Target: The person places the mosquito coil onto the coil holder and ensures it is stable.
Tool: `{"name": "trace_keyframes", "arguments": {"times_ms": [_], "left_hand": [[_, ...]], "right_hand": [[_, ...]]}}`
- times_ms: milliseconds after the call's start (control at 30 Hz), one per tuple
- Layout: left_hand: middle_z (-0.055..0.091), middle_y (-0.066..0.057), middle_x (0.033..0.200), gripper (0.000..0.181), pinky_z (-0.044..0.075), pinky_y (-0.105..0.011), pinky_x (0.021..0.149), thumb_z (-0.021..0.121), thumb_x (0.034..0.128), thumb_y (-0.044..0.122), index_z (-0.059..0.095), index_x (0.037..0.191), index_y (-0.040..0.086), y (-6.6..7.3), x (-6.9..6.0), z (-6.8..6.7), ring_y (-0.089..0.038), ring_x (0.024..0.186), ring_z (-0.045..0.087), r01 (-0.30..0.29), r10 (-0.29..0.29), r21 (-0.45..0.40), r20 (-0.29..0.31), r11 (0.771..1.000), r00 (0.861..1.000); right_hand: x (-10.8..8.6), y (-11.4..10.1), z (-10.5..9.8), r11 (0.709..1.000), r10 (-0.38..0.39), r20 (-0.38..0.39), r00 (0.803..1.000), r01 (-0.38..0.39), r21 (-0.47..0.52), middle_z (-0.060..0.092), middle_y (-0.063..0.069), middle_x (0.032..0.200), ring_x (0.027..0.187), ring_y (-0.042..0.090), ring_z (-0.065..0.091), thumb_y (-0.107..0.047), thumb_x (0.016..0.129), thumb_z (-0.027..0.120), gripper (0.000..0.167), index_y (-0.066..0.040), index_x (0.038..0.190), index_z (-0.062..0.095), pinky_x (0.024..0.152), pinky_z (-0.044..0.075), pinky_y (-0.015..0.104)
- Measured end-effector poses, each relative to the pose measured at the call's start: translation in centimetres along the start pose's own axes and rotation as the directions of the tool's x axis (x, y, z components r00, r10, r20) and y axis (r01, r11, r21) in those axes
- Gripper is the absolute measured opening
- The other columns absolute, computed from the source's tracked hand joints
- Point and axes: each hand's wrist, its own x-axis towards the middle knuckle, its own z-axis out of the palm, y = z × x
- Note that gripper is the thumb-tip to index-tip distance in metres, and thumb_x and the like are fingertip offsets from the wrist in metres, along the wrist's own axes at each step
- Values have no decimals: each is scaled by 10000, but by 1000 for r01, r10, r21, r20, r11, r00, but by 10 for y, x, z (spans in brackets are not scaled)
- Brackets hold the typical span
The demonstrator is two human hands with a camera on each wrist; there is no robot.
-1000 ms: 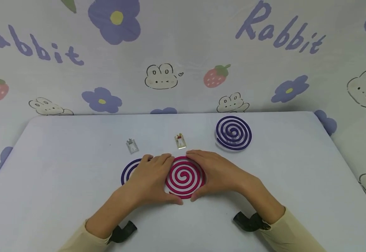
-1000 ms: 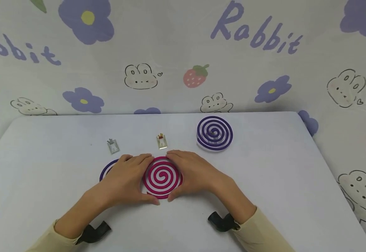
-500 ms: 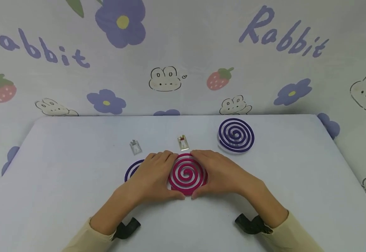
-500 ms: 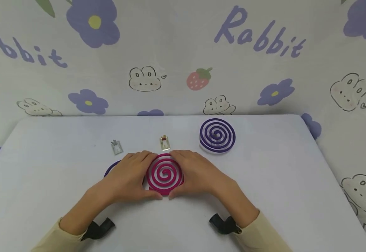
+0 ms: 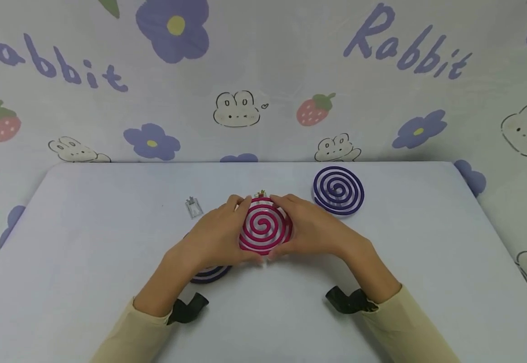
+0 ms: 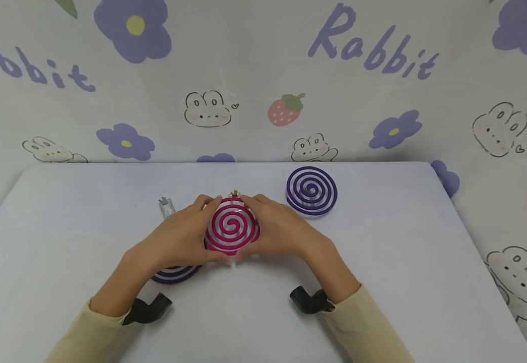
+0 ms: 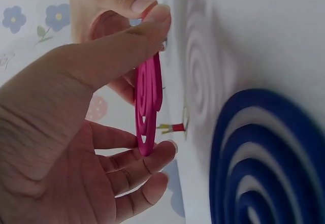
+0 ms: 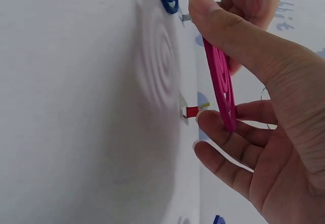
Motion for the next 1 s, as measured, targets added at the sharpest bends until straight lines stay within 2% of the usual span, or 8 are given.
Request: {"name": "trace_keyframes", "arguments": {"times_ms": [167, 333, 533, 733, 867, 1000], "left_hand": [[513, -184, 1518, 1169, 588, -473, 1078, 928, 755, 536, 353, 1616, -7, -3, 8, -10, -314, 1342, 616, 3, -3, -45, 5, 999, 1000], [525, -162, 1481, 1172, 592, -482, 1070, 944, 739, 522, 349, 1627, 40, -7, 11, -19, -301, 1328, 609, 44, -42, -100, 24, 994, 999], [529, -175, 1456, 1194, 574, -500, 1093, 950, 751, 477, 296, 1657, 54, -10, 18, -29, -308, 1323, 594, 63, -60, -141, 27, 988, 998], [530, -163, 1471, 1191, 551, -494, 1125, 973, 739, 399, 293, 1655, 59, -14, 28, -37, -304, 1347, 580, 72, -68, -188, 24, 979, 997], [496, -144, 1531, 1149, 516, -496, 1169, 964, 761, 342, 290, 1654, 78, -19, 34, -41, -296, 1405, 544, 77, -72, -257, 26, 963, 997], [459, -130, 1594, 1130, 491, -505, 1196, 951, 783, 296, 274, 1663, 88, -26, 39, -43, -294, 1476, 476, 83, -81, -327, 21, 941, 996]], "right_hand": [[5, 2, -5, 1000, 2, 1, 1000, -2, 23, 578, 97, 1513, 1395, 264, 592, -519, 717, 962, 1177, -70, 1634, 376, 1122, 559, 463], [12, 2, -11, 998, -14, 9, 1000, 13, 69, 558, 103, 1540, 1415, 269, 574, -451, 720, 978, 1184, -57, 1642, 348, 1152, 536, 461], [17, 3, -19, 988, 15, -18, 1000, -12, 154, 567, 116, 1519, 1325, 256, 621, -333, 740, 985, 1155, -56, 1644, 323, 1098, 578, 427], [23, 5, -26, 980, 28, -39, 999, -19, 200, 569, 114, 1474, 1230, 243, 620, -322, 755, 975, 1132, -77, 1649, 325, 1048, 599, 414], [29, 10, -27, 973, 38, -57, 998, -24, 230, 562, 112, 1474, 1194, 246, 607, -309, 771, 962, 1139, -95, 1667, 292, 1023, 600, 420], [35, 14, -27, 964, 44, -82, 996, -21, 264, 534, 102, 1528, 1260, 255, 595, -295, 783, 951, 1135, -109, 1674, 275, 1052, 596, 435]]}}
